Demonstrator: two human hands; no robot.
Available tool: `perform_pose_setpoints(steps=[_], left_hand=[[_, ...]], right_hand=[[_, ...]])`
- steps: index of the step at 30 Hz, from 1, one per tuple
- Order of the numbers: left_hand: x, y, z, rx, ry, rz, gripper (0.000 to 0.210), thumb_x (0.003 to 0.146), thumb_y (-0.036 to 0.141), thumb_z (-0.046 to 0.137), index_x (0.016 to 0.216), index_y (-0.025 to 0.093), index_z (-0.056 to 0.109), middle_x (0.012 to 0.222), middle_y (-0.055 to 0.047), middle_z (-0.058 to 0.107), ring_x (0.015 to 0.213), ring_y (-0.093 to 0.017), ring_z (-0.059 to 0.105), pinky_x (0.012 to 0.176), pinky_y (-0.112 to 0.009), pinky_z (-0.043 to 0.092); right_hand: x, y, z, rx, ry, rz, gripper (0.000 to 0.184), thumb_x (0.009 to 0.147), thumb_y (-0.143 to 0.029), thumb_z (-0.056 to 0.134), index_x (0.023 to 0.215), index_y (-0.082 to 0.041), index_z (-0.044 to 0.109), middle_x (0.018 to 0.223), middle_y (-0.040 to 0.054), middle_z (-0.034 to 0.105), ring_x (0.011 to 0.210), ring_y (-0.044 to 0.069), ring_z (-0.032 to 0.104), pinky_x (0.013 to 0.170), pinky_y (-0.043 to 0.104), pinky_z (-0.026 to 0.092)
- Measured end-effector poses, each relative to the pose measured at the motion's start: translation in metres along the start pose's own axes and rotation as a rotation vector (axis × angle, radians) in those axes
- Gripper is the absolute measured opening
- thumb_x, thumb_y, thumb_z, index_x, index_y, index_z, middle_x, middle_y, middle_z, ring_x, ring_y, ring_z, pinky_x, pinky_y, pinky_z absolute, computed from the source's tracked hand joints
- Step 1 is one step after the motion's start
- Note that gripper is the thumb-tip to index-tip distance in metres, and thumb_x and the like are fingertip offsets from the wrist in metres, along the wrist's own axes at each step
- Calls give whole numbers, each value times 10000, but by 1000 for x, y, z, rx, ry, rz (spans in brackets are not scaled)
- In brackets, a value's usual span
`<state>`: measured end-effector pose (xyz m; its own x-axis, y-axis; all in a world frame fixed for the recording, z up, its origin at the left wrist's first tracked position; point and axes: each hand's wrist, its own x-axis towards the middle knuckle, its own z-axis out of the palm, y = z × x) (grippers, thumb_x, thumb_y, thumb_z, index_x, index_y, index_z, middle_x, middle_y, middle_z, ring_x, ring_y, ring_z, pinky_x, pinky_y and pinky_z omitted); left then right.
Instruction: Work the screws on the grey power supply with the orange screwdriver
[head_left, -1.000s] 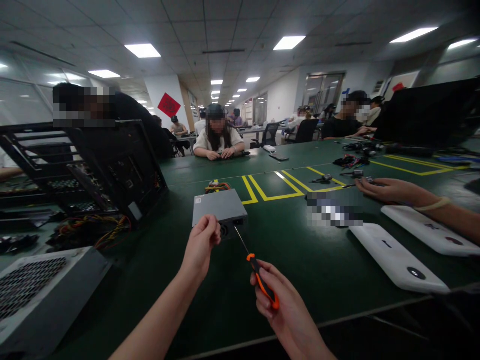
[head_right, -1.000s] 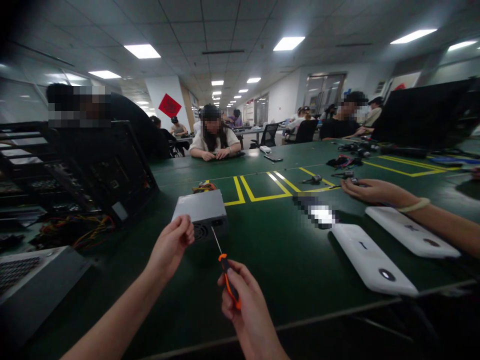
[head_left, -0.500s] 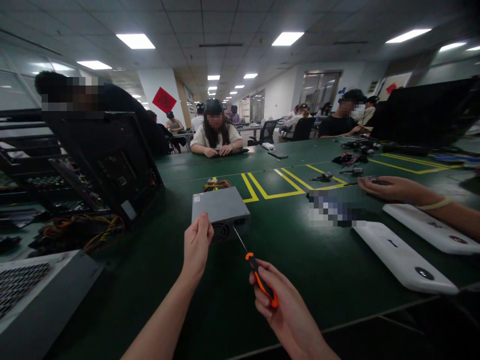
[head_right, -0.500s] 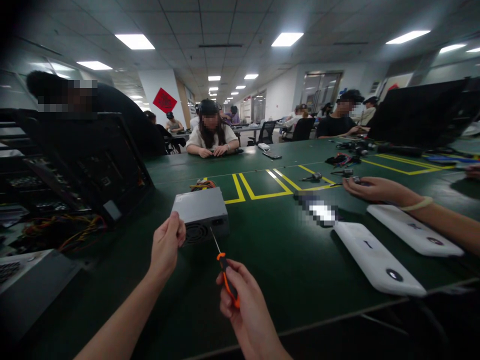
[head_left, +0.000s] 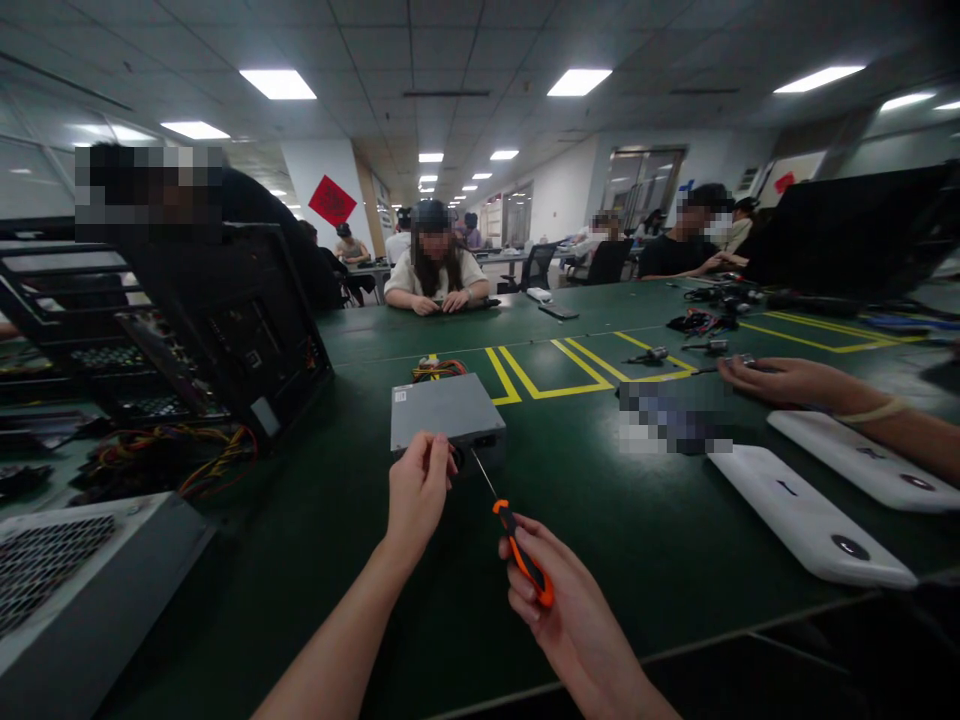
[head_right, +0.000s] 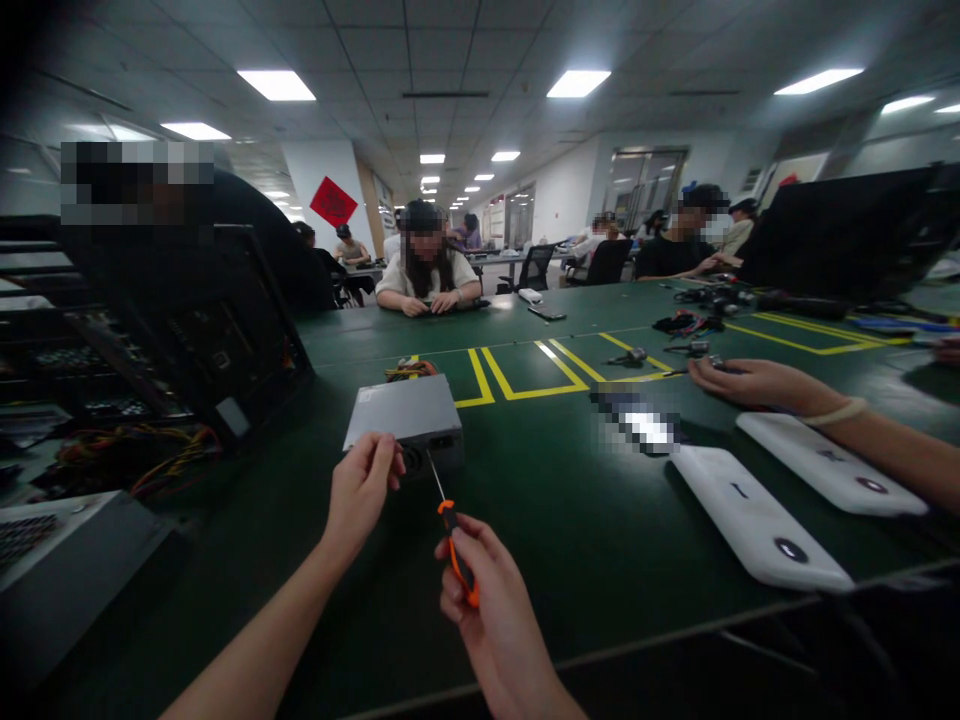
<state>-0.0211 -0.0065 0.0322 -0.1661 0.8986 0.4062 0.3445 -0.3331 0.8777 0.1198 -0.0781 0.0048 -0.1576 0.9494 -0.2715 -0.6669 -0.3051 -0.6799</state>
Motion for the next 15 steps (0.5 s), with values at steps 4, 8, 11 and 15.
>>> perform_pose_setpoints(steps=[4,8,11,15], left_hand=[[-3,-6,5,140,-146,-91,384,847,475,343,673,185,523,496,37,530,404,-88,488,440,-206,348],[-1,-12,9,146,-303,-216,395,828,482,358,712,169,569,513,17,583,352,-79,469,403,-203,327],[0,-12,11,3,-429,-355,365,803,461,404,753,145,579,591,-11,631,320,-54,432,358,-189,270],[1,-9,13,-151,-460,-454,322,767,428,476,792,127,586,652,-21,642,316,-20,389,334,-169,178]], right_hand=[[0,1,2,24,19,12,283,624,-202,735,856,-139,585,696,-2,573,468,22,413,398,131,294],[0,-3,3,87,93,80,196,710,-216,669,858,-106,602,708,31,579,533,53,487,409,129,344],[1,-5,5,140,131,156,202,793,-232,580,908,-69,609,702,49,576,522,52,492,406,130,360],[1,-2,7,159,77,194,198,803,-244,566,910,-81,601,680,54,586,493,52,482,385,127,342]])
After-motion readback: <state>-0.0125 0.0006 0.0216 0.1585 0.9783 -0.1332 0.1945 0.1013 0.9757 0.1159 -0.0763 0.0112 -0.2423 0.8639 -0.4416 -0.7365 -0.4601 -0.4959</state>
